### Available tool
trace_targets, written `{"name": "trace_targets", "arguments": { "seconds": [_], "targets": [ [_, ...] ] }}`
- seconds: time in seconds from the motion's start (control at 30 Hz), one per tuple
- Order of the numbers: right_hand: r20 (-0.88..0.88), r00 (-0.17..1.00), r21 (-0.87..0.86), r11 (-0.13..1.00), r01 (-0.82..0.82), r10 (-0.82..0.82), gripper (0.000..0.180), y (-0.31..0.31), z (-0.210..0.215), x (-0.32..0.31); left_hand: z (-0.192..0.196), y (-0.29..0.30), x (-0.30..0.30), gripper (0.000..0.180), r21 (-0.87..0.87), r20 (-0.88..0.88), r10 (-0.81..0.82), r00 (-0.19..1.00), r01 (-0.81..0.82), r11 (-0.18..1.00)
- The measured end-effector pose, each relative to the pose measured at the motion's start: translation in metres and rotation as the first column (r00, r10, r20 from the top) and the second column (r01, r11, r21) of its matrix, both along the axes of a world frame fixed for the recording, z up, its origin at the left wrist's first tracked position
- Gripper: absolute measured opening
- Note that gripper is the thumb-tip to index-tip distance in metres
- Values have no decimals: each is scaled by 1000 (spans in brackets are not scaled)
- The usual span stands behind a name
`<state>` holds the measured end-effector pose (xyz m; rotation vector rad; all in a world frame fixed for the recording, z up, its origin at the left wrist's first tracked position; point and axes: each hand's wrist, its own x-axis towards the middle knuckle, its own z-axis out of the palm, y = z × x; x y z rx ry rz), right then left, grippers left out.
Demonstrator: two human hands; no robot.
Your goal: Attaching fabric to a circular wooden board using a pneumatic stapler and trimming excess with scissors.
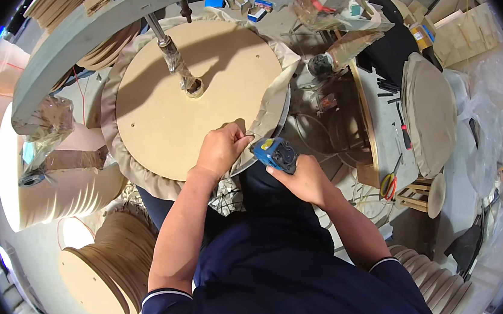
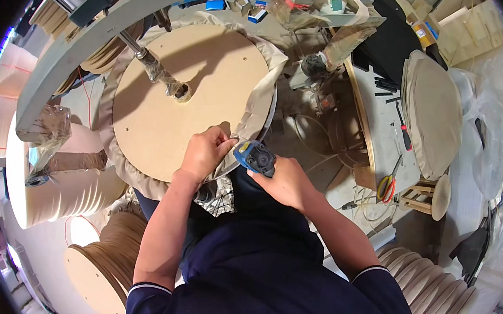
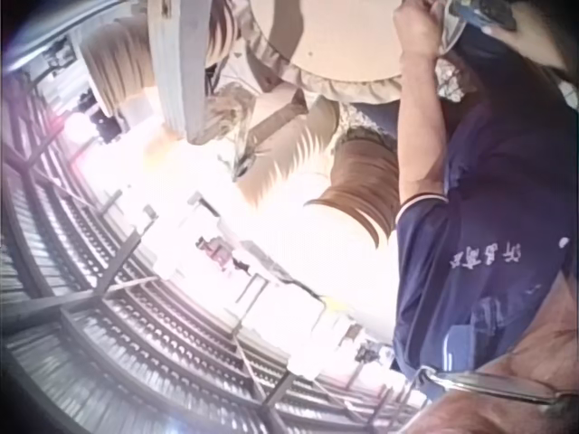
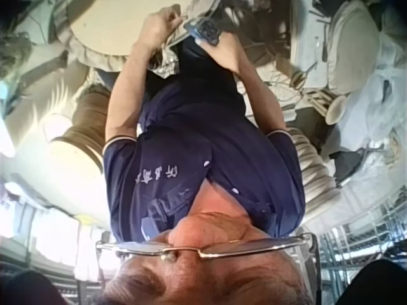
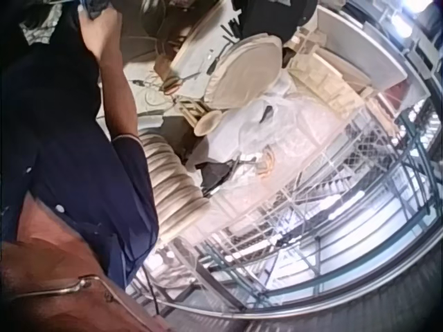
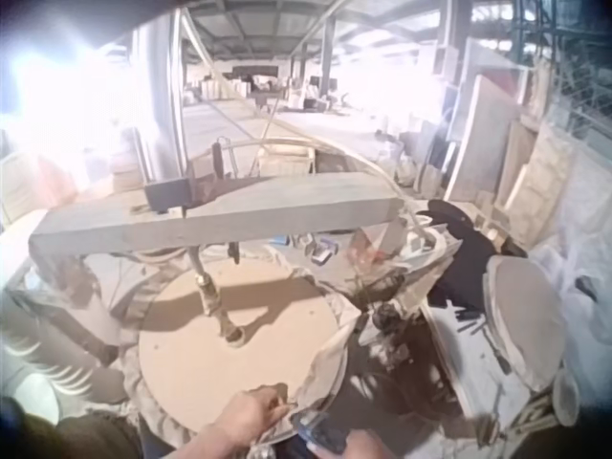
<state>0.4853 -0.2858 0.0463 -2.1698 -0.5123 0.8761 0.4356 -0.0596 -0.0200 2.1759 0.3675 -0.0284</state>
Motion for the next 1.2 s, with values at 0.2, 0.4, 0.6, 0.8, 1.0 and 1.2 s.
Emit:
{"name": "trace_targets", "arguments": {
  "seconds": [0.2, 0.4, 0.6, 0.8, 1.0, 1.2],
  "targets": [
    [106, 993, -5, 999, 53, -52, 39, 14, 6, 4, -1, -5, 9, 27, 29, 34, 23, 999, -24, 999],
    [-172, 963, -153, 971, 181, -207, 39, -19, 11, 4, 15, -14, -10, 41, 52, 60, -177, 982, 174, 983],
    [-4, 993, -74, 991, 113, -114, 38, -37, -3, -12, 16, 4, -15, 25, 220, -23, -382, 924, 377, 900],
    [6, 998, 98, 994, 56, -56, 35, -27, -9, -14, 1, 6, -9, 24, 148, 13, -183, 983, 179, 973],
    [23, 999, 40, 999, 22, -23, 36, -8, -7, -8, -3, 5, -5, 26, 21, 53, -64, 997, 63, 998],
    [74, 997, -5, 999, 33, -33, 38, 15, 6, 2, -2, 3, 6, 26, -9, 14, -34, 999, 34, 999]
  ]
}}
